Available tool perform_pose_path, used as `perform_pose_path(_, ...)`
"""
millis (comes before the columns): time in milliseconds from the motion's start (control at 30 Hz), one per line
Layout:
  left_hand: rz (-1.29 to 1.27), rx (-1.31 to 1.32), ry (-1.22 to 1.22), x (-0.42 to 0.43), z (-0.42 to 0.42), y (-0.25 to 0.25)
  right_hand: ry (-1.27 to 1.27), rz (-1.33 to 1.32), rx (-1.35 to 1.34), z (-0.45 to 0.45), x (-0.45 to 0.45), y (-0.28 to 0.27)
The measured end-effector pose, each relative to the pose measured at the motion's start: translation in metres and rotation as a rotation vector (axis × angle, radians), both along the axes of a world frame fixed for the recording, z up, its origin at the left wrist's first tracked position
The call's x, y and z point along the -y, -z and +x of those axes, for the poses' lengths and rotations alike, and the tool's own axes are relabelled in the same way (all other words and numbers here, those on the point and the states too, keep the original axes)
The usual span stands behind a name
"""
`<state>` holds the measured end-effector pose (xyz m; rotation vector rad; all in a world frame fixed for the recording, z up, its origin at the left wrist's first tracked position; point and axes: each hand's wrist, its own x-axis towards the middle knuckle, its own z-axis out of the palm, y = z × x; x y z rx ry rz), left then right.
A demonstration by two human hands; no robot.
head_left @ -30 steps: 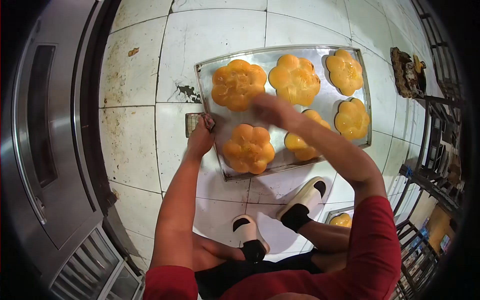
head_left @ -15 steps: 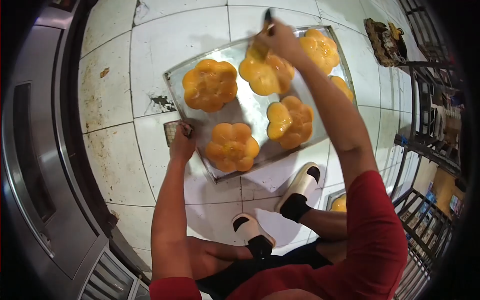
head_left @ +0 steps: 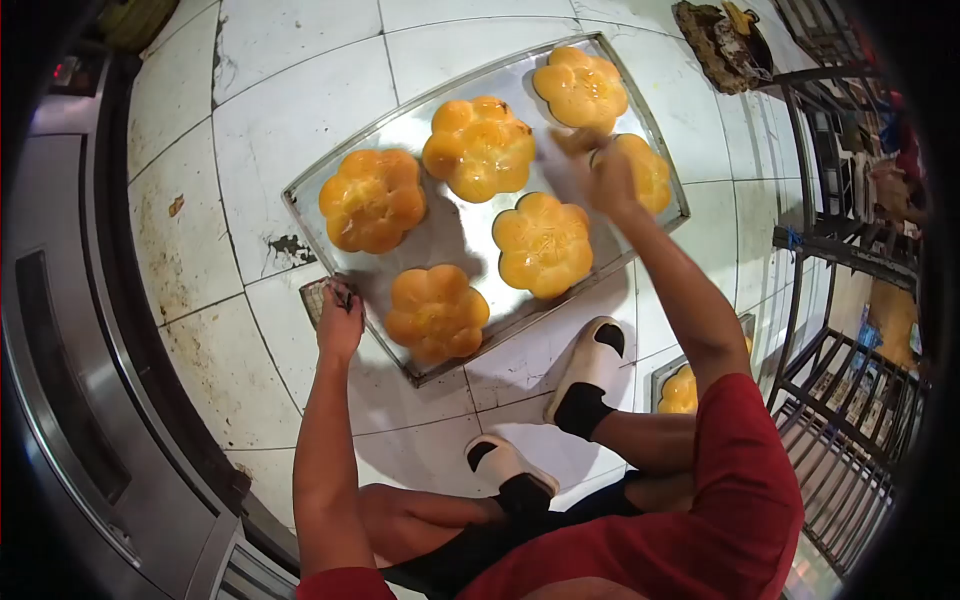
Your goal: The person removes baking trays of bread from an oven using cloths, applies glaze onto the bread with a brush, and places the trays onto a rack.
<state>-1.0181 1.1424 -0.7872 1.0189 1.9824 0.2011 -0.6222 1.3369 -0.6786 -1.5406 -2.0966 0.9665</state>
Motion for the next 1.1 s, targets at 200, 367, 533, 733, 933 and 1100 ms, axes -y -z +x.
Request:
perform_pose_path(200, 0.102, 0.046, -0.002, 0.008, -0.003, 0.009, -0.033, -0.074, -0.189, -0.053, 0.004, 0.002)
perform_pose_path(367, 0.186, 0.071, 0.029, 0.006, -0.002, 0.005, -0.333, 0.024, -0.146, -0.047, -0.043, 0.019)
perform_pose_path(533, 0.196, 0.1, 0.034, 0.01, -0.009, 0.017, -0.547, 0.177, -0.235, -0.069, -0.022, 0.01)
perform_pose_path(733, 0.153, 0.211, 0.017, 0.006, -0.012, 0.02, 0.616, 0.234, -0.004, 0.076, -0.196, 0.02)
perform_pose_path(933, 0.145, 0.207, 0.045, 0.0, -0.012, 0.017, -0.255, 0.167, 0.441, 0.035, -0.13, -0.002)
perform_pose_path(1100, 0.096, 0.224, 0.043, 0.0, -0.018, 0.016, 0.564, 0.358, -0.165, 0.087, -0.108, 0.017)
